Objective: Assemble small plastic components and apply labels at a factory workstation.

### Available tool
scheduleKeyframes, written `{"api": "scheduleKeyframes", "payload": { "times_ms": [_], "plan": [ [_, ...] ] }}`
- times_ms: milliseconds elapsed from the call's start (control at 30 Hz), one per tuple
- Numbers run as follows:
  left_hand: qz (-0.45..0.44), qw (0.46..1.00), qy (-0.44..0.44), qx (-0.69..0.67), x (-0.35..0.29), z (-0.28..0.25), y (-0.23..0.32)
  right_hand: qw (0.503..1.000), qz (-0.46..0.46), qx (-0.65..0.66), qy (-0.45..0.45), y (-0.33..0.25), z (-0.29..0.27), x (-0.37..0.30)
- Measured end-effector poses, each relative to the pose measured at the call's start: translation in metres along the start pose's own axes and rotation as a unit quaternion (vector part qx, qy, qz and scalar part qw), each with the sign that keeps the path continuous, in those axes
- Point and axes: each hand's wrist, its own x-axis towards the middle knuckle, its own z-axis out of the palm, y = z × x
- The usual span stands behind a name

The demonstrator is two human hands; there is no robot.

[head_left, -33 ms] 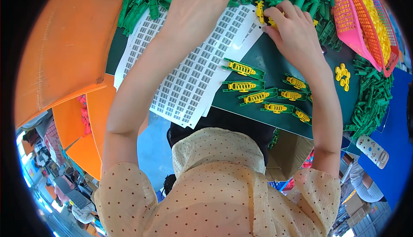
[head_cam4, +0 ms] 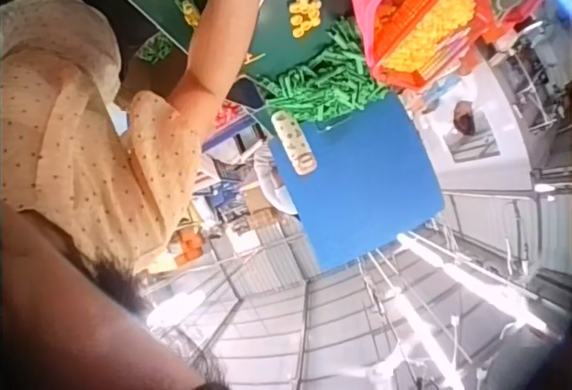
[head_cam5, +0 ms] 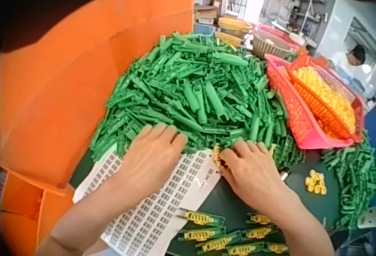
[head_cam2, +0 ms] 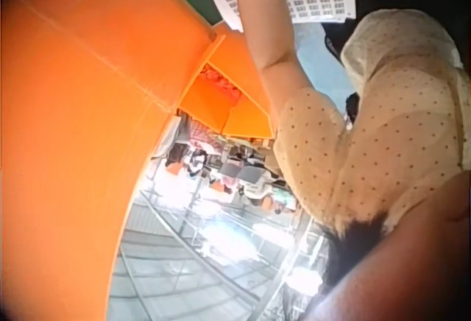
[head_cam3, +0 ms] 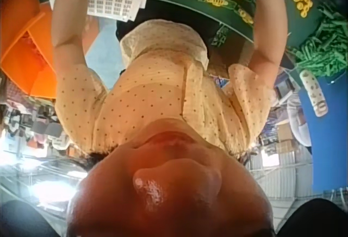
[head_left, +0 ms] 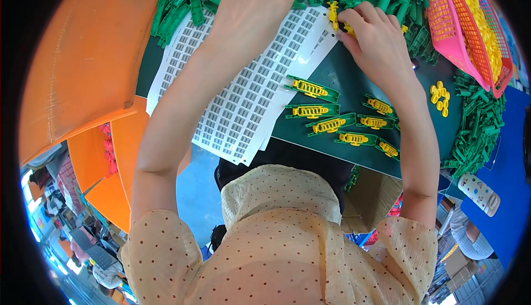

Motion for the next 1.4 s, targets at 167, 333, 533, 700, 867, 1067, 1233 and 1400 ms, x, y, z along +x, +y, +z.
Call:
{"api": "scheduleKeyframes", "payload": {
  "times_ms": [167,333,533,700,867,1067,1233,1400],
  "plan": [
    [-0.029,0.998,0.049,0.022,0.004,-0.001,0.004,0.996,0.005,0.034,0.084,0.005,0.001,-0.002],
    [-0.059,0.985,0.146,-0.068,0.002,-0.014,-0.001,0.977,0.099,0.139,0.127,0.016,-0.008,-0.012],
    [-0.1,0.925,0.097,-0.352,-0.006,-0.033,0.02,0.876,0.194,0.414,0.154,0.016,-0.023,-0.032],
    [-0.201,0.763,-0.107,-0.604,-0.024,-0.007,0.039,0.835,0.201,0.499,0.113,0.004,-0.034,-0.04],
    [-0.059,0.942,0.078,-0.32,-0.036,0.012,0.031,0.808,0.202,0.55,0.059,-0.006,-0.037,-0.044],
    [-0.095,0.85,0.046,-0.516,-0.037,-0.022,0.045,0.768,0.194,0.61,0.006,-0.015,-0.029,-0.044],
    [-0.087,0.778,0.026,-0.622,-0.046,-0.01,0.043,0.717,0.134,0.684,-0.004,-0.026,-0.019,-0.037],
    [-0.005,0.866,0.075,-0.495,-0.049,-0.002,0.032,0.821,0.058,0.568,0.011,-0.028,-0.022,-0.03]
  ]
}}
